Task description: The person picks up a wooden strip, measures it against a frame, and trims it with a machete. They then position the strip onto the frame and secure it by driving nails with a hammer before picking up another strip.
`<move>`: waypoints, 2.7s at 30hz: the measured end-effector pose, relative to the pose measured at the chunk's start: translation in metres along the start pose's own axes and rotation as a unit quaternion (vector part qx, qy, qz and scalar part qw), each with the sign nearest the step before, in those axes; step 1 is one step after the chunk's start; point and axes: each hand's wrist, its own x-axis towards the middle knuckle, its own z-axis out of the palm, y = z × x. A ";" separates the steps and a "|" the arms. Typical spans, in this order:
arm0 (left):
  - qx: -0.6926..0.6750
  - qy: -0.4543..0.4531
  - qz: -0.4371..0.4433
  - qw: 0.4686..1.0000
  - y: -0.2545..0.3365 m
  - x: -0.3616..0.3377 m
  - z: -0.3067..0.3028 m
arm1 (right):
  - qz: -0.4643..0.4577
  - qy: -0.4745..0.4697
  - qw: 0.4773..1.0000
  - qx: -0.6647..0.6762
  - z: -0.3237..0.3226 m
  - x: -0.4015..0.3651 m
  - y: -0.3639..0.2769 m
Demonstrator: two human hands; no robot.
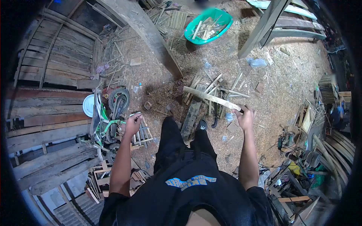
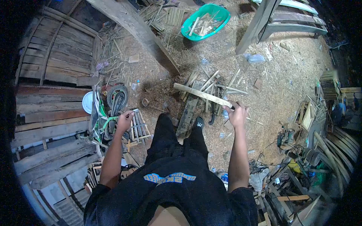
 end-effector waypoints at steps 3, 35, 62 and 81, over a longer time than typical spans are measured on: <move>0.002 -0.015 0.023 1.000 0.005 0.017 -0.006 | 0.031 -0.006 0.999 0.011 -0.010 0.003 -0.008; -0.031 -0.146 0.088 0.985 -0.070 0.187 -0.103 | 0.182 0.070 0.980 -0.042 0.006 -0.029 -0.182; 0.030 -0.144 0.087 0.985 0.004 0.063 0.002 | 0.170 0.039 0.985 -0.010 -0.023 -0.079 0.009; 0.122 -0.276 0.229 0.925 -0.169 0.350 0.352 | 0.126 -0.008 0.992 -0.019 0.394 0.042 0.207</move>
